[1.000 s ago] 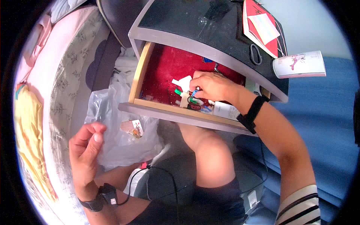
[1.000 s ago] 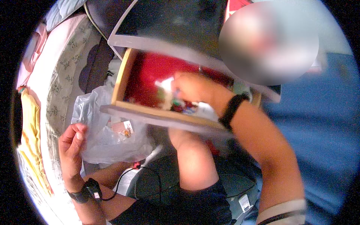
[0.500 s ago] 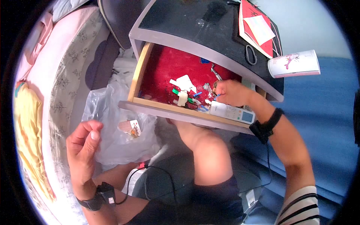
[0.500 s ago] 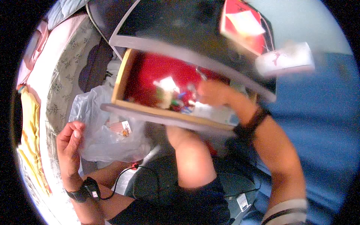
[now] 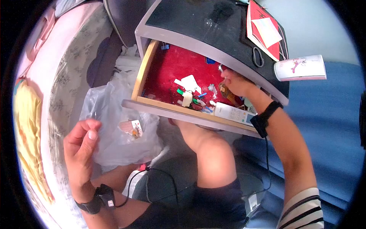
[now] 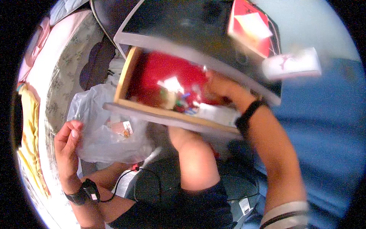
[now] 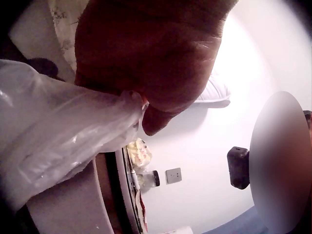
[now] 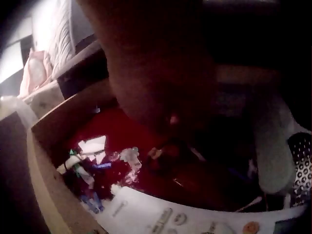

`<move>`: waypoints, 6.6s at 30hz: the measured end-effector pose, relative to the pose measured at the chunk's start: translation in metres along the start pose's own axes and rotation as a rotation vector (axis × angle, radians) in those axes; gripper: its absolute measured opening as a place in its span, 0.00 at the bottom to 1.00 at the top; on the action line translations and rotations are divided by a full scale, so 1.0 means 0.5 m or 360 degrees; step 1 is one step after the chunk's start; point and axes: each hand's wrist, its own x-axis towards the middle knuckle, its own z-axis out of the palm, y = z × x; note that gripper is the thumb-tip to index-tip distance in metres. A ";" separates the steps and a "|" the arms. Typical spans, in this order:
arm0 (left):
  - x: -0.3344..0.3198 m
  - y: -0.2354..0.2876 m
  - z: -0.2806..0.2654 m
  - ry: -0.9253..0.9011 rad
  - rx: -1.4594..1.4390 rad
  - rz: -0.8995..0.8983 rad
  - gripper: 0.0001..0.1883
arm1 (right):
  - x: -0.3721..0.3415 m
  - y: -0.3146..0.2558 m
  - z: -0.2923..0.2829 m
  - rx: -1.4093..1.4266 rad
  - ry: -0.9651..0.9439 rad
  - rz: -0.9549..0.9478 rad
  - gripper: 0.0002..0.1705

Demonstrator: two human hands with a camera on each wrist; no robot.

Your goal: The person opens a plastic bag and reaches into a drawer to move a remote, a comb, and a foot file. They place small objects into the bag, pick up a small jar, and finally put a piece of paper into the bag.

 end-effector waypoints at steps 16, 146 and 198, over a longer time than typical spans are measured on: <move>0.000 -0.001 0.009 0.0029 0.0030 -0.0019 0.11 | 0.052 -0.052 0.011 0.0739 0.0402 -0.0321 0.15; 0.001 -0.007 0.020 -0.0032 0.0093 -0.0021 0.12 | 0.088 -0.236 0.006 0.0444 0.0532 -0.0990 0.05; 0.006 0.005 0.013 -0.0112 0.0029 -0.0170 0.10 | 0.078 -0.364 0.005 -0.0044 -0.0370 -0.1267 0.22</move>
